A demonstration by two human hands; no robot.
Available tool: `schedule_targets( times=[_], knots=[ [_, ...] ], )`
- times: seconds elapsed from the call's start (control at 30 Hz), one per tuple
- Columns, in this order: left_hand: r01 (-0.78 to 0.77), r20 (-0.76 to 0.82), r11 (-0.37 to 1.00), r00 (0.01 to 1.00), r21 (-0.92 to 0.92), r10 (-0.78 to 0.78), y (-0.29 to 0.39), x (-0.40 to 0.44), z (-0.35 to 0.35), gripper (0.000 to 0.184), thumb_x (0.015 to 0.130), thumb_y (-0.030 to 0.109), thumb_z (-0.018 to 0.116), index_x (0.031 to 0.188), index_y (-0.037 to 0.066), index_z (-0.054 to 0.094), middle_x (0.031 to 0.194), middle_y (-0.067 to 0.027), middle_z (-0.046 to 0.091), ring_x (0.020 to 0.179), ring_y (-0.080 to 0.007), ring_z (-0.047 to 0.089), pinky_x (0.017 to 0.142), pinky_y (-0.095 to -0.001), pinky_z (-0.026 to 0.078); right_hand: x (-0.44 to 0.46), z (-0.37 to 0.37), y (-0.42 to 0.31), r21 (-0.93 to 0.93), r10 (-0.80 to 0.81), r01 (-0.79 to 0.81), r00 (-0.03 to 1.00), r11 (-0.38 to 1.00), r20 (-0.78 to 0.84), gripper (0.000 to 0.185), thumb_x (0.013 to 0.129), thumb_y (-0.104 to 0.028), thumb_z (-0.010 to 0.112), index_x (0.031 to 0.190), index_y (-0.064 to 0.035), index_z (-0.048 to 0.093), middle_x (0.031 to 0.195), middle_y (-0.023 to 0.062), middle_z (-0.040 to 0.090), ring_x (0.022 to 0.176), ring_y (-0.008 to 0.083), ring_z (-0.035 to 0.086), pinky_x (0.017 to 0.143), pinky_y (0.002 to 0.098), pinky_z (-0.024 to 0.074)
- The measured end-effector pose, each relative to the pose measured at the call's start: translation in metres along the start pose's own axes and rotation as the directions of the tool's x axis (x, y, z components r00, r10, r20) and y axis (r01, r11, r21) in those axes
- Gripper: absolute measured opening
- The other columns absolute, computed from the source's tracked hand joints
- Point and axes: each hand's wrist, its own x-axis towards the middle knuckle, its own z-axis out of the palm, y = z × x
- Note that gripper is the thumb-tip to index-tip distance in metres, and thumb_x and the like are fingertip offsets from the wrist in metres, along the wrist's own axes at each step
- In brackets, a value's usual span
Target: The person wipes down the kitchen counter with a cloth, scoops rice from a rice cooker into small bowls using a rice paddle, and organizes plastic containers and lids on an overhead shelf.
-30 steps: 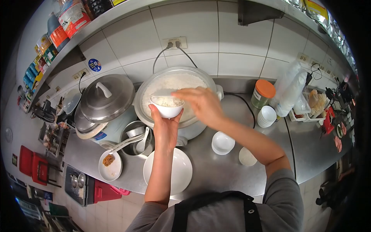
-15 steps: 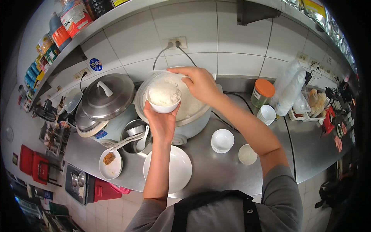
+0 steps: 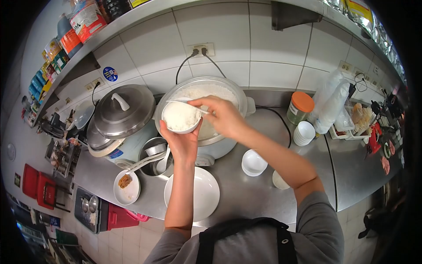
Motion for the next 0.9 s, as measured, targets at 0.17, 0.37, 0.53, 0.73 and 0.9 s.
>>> schedule_targets(
  times=[0.17, 0.37, 0.53, 0.73, 0.9],
  knots=[
    [-0.003, -0.059, 0.996, 0.998, -0.094, -0.003, -0.001, -0.017, -0.003, 0.069, 0.100, 0.059, 0.035, 0.147, 0.010, 0.038, 0.146, -0.0134, 0.047, 0.131, -0.0352, 0.050, 0.107, -0.0492, 0.046, -0.015, -0.012, -0.008, 0.131, 0.129, -0.112, 0.984, 0.985, -0.124, 0.052, 0.086, 0.003, 0.062, 0.135, -0.0146, 0.060, 0.124, 0.0073, 0.064, 0.083, 0.0138, 0.059, 0.077, 0.0300, 0.0524],
    [-0.143, -0.074, 0.987, 0.986, 0.070, 0.148, -0.016, -0.032, -0.003, 0.069, 0.099, 0.058, 0.040, 0.148, 0.009, 0.037, 0.147, -0.0130, 0.045, 0.136, -0.0289, 0.045, 0.114, -0.0480, 0.038, -0.055, 0.034, -0.021, 0.140, 0.026, -0.021, 0.999, 0.990, -0.037, 0.054, 0.084, -0.001, 0.069, 0.136, -0.0141, 0.059, 0.120, 0.0103, 0.062, 0.085, 0.0144, 0.062, 0.074, 0.0307, 0.0532],
    [-0.249, -0.107, 0.967, 0.961, 0.059, 0.254, 0.004, -0.044, -0.007, 0.071, 0.098, 0.054, 0.048, 0.150, 0.009, 0.032, 0.153, -0.0135, 0.038, 0.139, -0.0297, 0.041, 0.116, -0.0486, 0.037, 0.014, 0.000, 0.023, -0.362, -0.169, 0.088, 0.965, 0.928, -0.198, 0.046, 0.087, -0.002, 0.064, 0.131, -0.0155, 0.062, 0.110, 0.0112, 0.070, 0.087, 0.0210, 0.066, 0.081, 0.0384, 0.0485],
    [-0.280, -0.132, 0.958, 0.954, -0.069, 0.270, 0.033, -0.070, -0.026, 0.076, 0.096, 0.057, 0.052, 0.151, 0.009, 0.030, 0.154, -0.0151, 0.034, 0.141, -0.0343, 0.037, 0.119, -0.0519, 0.034, 0.080, 0.009, 0.114, -0.894, -0.072, 0.149, 0.989, 0.422, 0.130, 0.045, 0.082, 0.001, 0.062, 0.118, -0.0220, 0.072, 0.087, 0.0063, 0.074, 0.081, 0.0215, 0.066, 0.091, 0.0381, 0.0370],
    [-0.286, -0.188, 0.958, 0.942, -0.015, 0.278, 0.049, -0.087, -0.041, 0.077, 0.096, 0.059, 0.053, 0.152, 0.010, 0.029, 0.154, -0.0136, 0.034, 0.142, -0.0343, 0.037, 0.118, -0.0535, 0.035, 0.092, 0.014, 0.132, -0.797, -0.101, 0.456, 0.884, 0.397, 0.456, 0.044, 0.078, 0.002, 0.063, 0.113, -0.0228, 0.075, 0.080, 0.0047, 0.072, 0.077, 0.0197, 0.063, 0.089, 0.0354, 0.0359]
  ],
)
